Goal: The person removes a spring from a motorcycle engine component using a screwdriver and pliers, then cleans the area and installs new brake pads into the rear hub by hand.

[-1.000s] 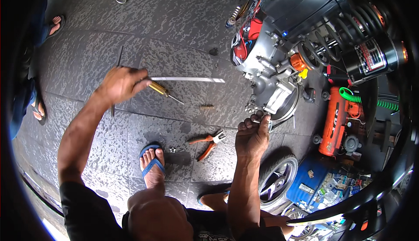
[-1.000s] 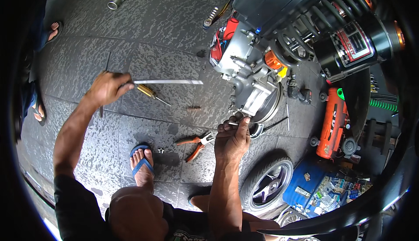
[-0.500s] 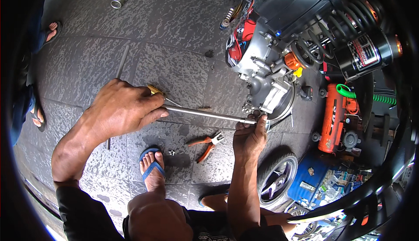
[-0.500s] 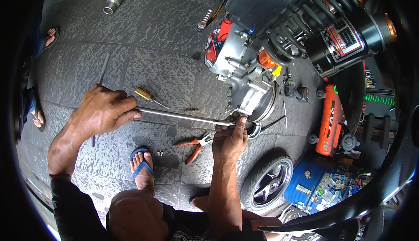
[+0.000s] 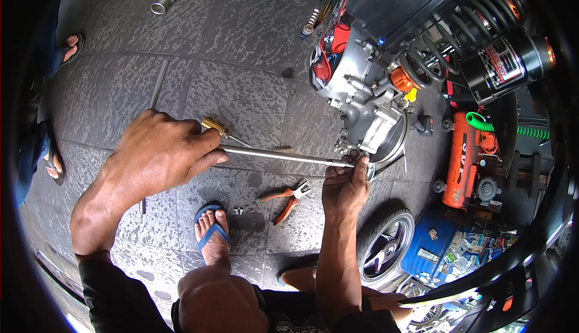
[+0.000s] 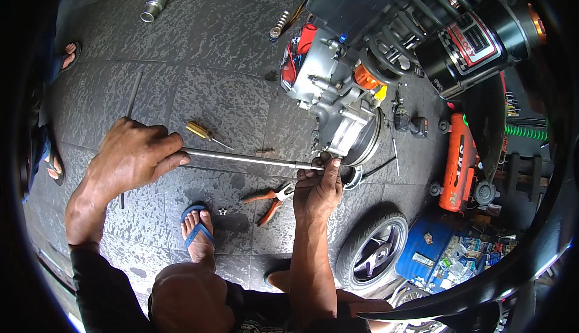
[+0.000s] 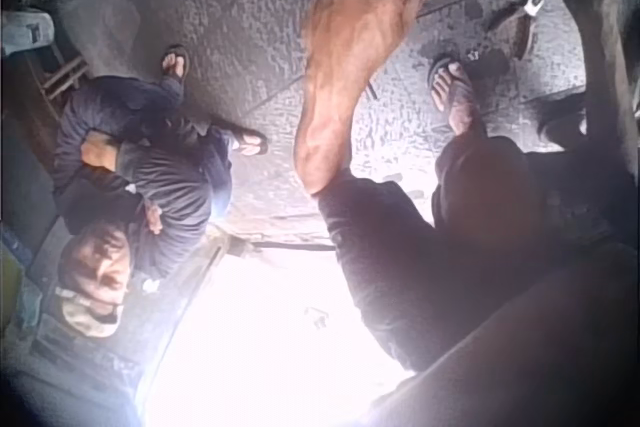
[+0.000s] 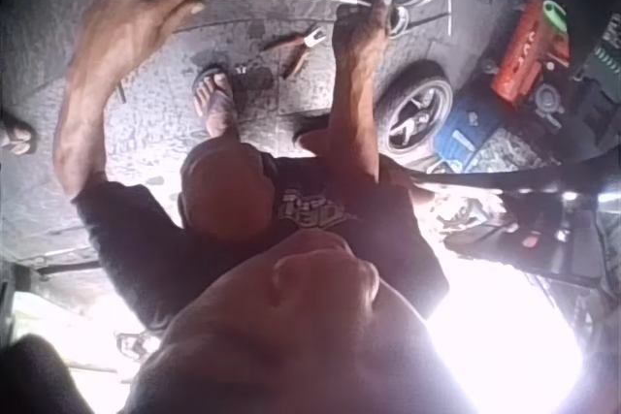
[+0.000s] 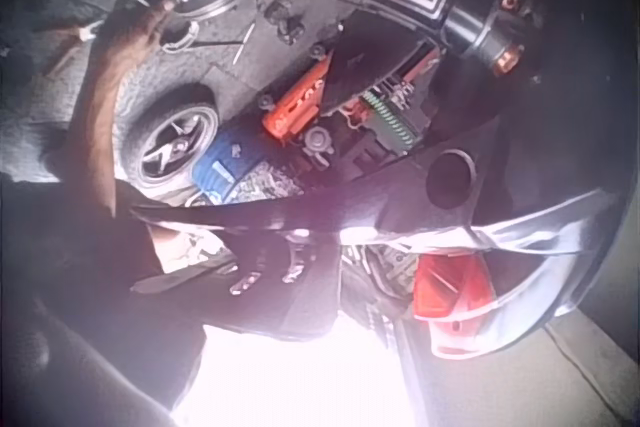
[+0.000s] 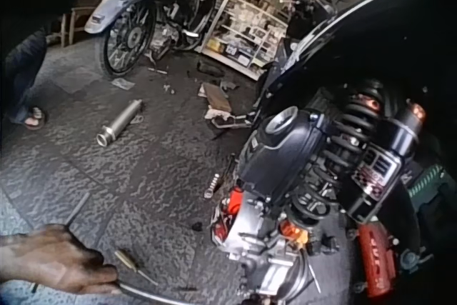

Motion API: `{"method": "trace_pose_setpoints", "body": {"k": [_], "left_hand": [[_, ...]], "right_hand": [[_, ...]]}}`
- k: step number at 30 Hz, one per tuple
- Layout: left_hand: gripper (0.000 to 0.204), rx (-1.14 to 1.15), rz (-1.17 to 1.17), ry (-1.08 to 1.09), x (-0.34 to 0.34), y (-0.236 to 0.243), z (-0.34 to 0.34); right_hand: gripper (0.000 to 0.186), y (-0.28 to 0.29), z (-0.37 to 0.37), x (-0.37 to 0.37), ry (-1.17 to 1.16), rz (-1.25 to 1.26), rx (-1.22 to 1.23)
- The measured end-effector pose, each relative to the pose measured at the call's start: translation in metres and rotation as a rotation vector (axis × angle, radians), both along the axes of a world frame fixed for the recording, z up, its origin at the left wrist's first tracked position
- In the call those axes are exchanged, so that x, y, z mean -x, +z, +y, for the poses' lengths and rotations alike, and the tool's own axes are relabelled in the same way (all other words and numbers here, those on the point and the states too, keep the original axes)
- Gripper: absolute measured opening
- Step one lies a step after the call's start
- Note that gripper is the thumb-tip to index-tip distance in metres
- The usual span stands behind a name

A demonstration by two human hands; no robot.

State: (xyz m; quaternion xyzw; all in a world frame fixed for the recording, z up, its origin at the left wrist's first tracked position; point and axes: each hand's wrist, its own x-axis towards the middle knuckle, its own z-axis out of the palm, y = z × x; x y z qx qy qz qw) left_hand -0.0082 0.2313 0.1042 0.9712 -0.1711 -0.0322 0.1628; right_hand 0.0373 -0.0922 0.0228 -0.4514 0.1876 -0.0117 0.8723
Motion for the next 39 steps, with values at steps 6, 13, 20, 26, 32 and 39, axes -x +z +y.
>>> {"method": "trace_pose_setpoints", "body": {"k": [6,13,20,26,32,39], "left_hand": [[0.028,-0.089,-0.054,-0.034,-0.001,0.017,-0.014],[0.027,-0.198,-0.125,-0.112,-0.014,0.028,-0.017],[0.027,0.092,-0.144,-0.030,-0.011,-0.042,-0.016],[0.026,0.442,-0.147,-0.061,-0.023,-0.213,-0.035],[0.030,0.550,-0.097,-0.028,-0.038,-0.241,-0.051],[0.037,0.223,-0.119,0.242,-0.042,-0.218,0.025]], "right_hand": [[0.028,-0.003,-0.003,0.001,0.020,-0.010,0.008],[0.020,0.006,0.005,0.004,0.022,0.046,-0.081],[0.010,-0.004,-0.012,0.008,0.057,-0.033,0.104],[0.015,-0.022,-0.004,0.011,0.084,-0.130,0.284],[0.027,-0.032,-0.002,0.009,0.101,0.018,0.428],[0.016,-0.055,-0.014,0.002,0.052,-0.260,0.728]]}}
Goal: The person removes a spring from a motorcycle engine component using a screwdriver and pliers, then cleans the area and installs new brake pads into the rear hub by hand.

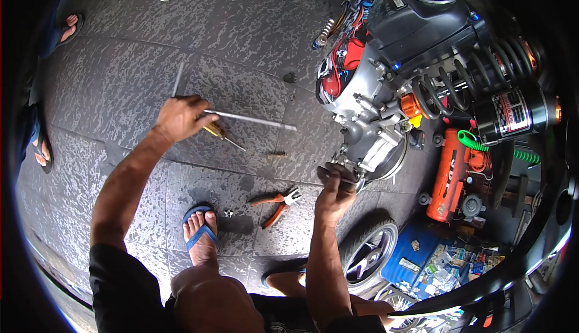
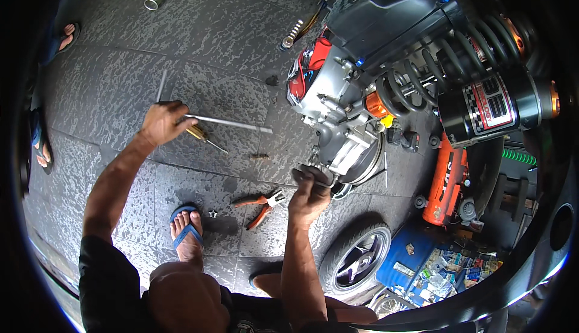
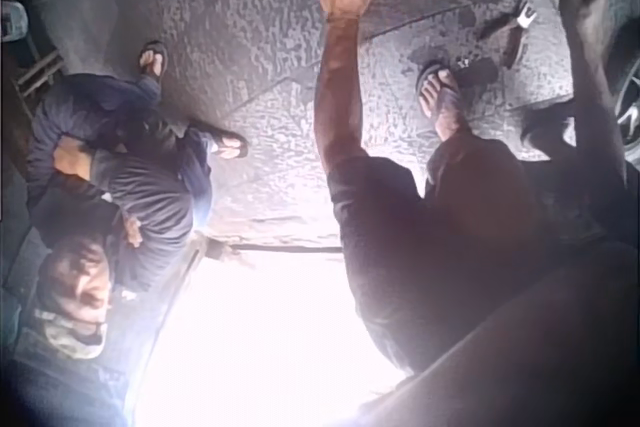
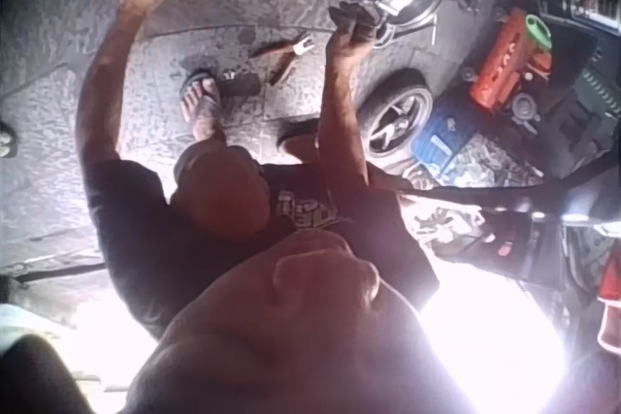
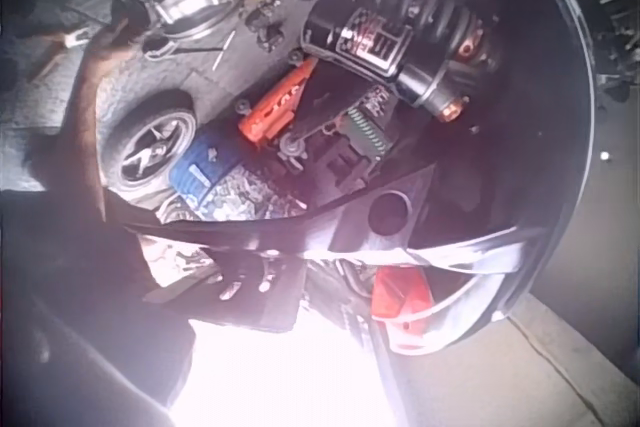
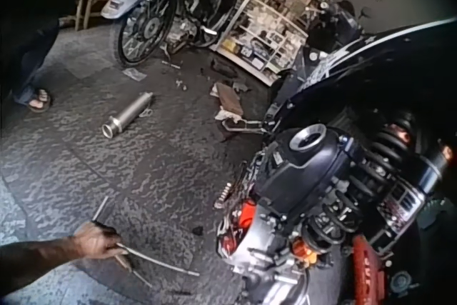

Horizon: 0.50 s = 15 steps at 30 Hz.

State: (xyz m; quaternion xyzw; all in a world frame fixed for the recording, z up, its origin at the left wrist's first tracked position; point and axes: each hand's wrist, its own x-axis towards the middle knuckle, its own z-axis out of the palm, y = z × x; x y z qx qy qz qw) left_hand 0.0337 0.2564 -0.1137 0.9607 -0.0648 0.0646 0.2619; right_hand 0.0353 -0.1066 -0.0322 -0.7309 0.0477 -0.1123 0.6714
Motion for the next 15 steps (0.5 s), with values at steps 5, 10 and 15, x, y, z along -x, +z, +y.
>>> {"method": "trace_pose_setpoints", "body": {"k": [5,10,15], "left_hand": [[0.036,-0.072,0.027,0.239,-0.013,-0.006,0.013],[0.035,-0.098,0.237,0.285,-0.042,-0.022,0.006],[0.032,-0.073,-0.145,0.298,-0.048,-0.020,-0.035]], "right_hand": [[0.019,0.013,-0.030,-0.002,0.010,0.152,0.693],[0.018,0.021,-0.034,-0.006,0.044,0.103,1.033],[0.021,0.033,-0.092,-0.012,-0.035,0.006,0.748]]}}
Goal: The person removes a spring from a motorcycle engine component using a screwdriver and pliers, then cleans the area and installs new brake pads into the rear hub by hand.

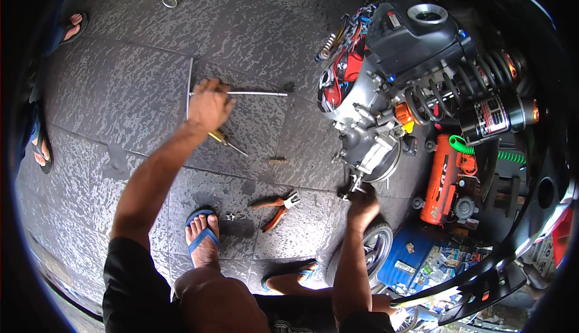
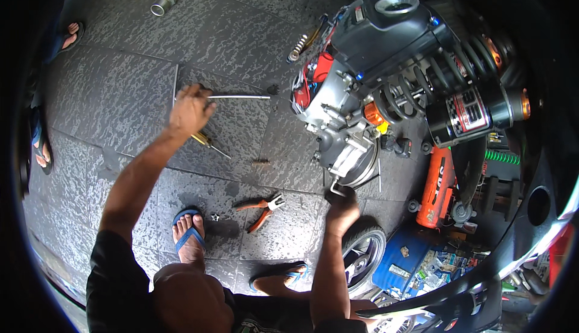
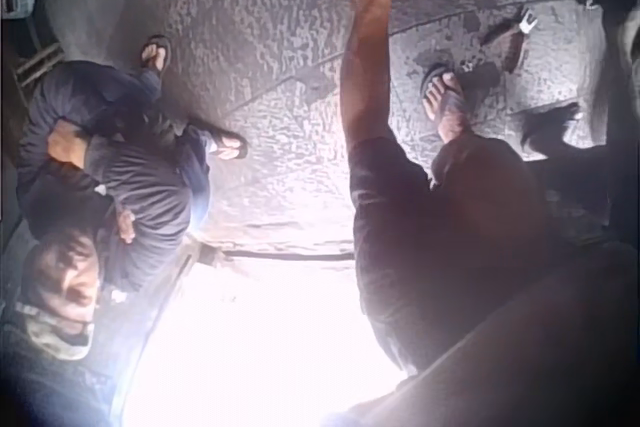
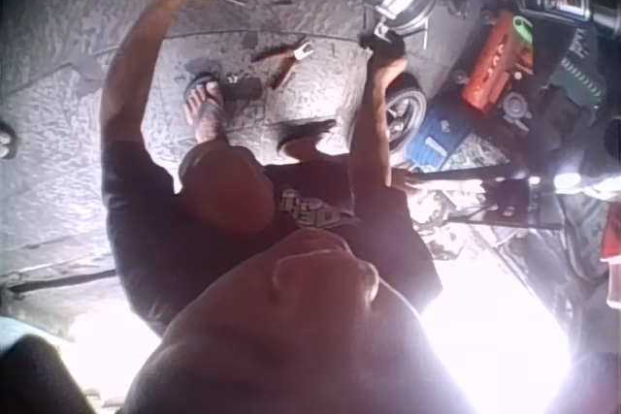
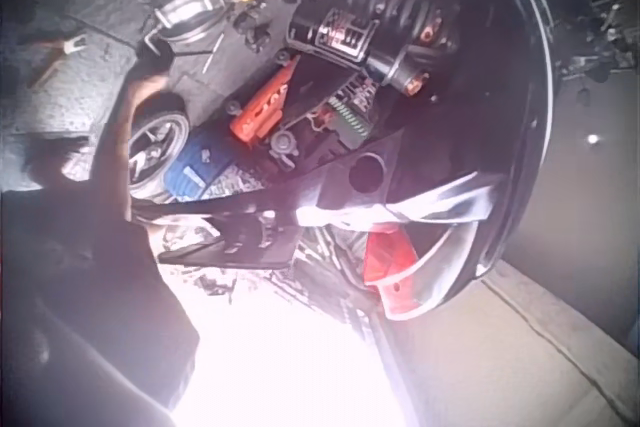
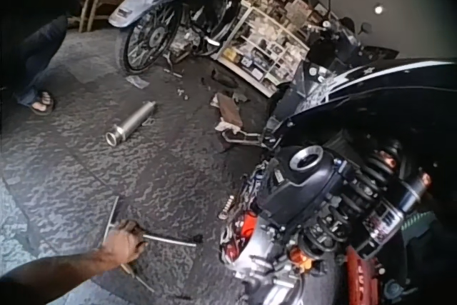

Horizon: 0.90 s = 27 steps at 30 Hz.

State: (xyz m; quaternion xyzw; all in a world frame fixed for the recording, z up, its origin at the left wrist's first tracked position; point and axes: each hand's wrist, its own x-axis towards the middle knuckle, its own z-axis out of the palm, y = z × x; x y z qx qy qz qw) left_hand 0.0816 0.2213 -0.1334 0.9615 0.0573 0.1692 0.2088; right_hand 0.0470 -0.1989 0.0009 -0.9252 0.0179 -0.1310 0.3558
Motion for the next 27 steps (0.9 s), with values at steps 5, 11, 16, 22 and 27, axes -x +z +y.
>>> {"method": "trace_pose_setpoints", "body": {"k": [5,11,16,22,27], "left_hand": [[0.032,0.574,0.208,-0.129,0.006,0.052,-0.083],[0.032,1.202,0.434,-0.406,-0.001,0.037,-0.195],[0.031,1.264,0.433,-0.323,0.001,0.052,-0.229],[0.031,1.237,0.431,-0.248,0.009,0.051,-0.206],[0.028,1.355,0.436,-0.130,0.006,0.041,-0.187]], "right_hand": [[0.031,0.043,0.002,0.000,-0.406,0.310,-0.876],[0.022,0.029,0.051,0.036,-0.523,0.313,-1.289],[0.018,0.017,0.053,0.024,-0.403,0.380,-1.644],[0.019,0.031,0.090,0.047,0.059,-0.072,-0.366],[0.031,0.014,0.085,0.038,-0.303,0.145,-0.736]]}}
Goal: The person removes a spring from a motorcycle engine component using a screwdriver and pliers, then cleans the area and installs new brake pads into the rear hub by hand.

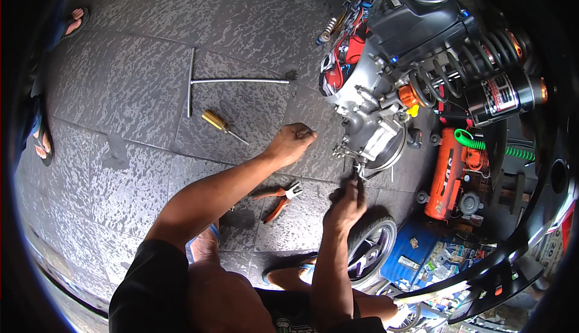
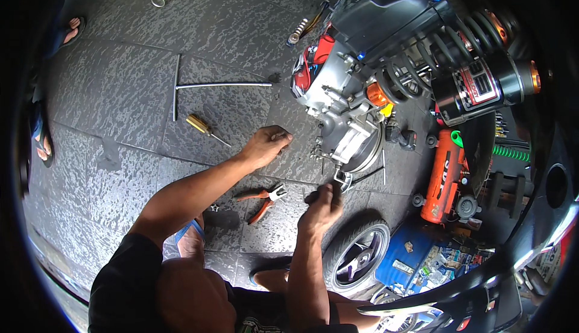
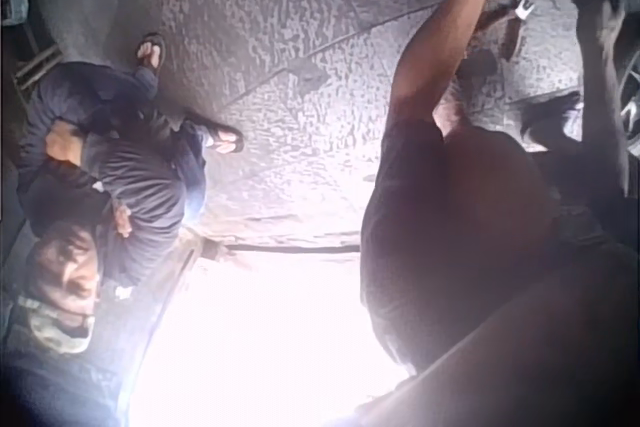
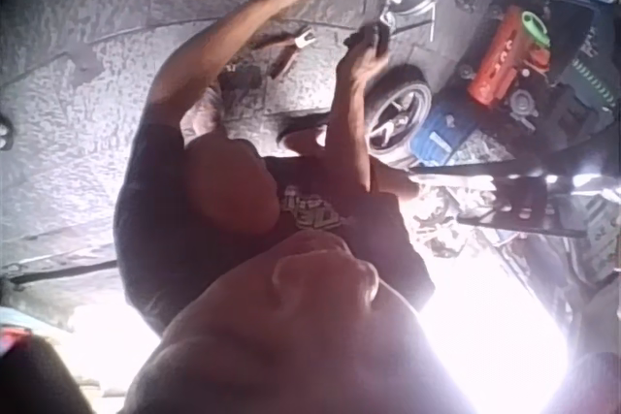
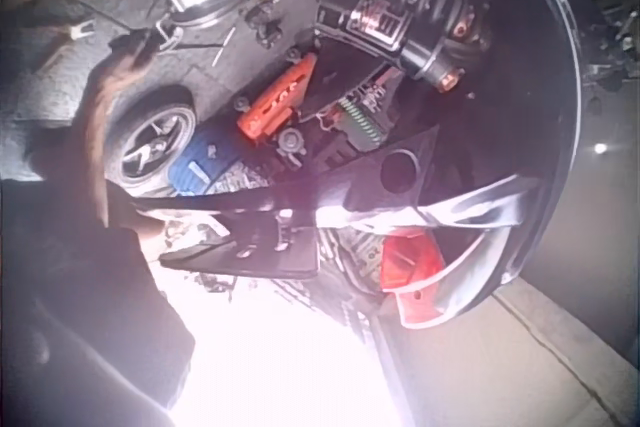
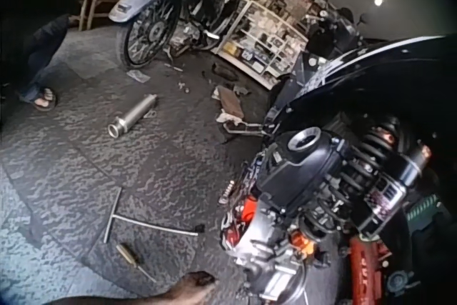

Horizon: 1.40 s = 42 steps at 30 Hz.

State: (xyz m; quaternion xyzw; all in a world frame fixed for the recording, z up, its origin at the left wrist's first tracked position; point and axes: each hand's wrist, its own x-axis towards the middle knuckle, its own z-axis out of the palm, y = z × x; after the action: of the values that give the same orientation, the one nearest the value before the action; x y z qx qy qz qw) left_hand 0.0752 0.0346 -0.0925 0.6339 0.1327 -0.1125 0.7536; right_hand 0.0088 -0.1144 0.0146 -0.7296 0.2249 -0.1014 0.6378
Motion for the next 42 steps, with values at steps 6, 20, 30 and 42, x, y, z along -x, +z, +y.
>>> {"method": "trace_pose_setpoints", "body": {"k": [6,20,30,42], "left_hand": [[0.027,0.049,0.090,0.019,0.003,0.005,0.012],[0.025,0.168,0.098,0.015,0.009,0.011,0.005],[0.028,0.160,0.139,0.131,0.001,0.008,0.018],[0.024,0.095,0.102,0.121,0.023,-0.038,0.006]], "right_hand": [[0.032,-0.012,0.003,0.007,0.250,-0.070,0.285],[0.024,-0.003,0.001,0.004,0.078,-0.253,0.183],[0.044,0.005,0.000,-0.024,0.108,-0.058,0.019],[0.017,-0.130,-0.083,-0.015,0.219,-0.028,0.832]]}}
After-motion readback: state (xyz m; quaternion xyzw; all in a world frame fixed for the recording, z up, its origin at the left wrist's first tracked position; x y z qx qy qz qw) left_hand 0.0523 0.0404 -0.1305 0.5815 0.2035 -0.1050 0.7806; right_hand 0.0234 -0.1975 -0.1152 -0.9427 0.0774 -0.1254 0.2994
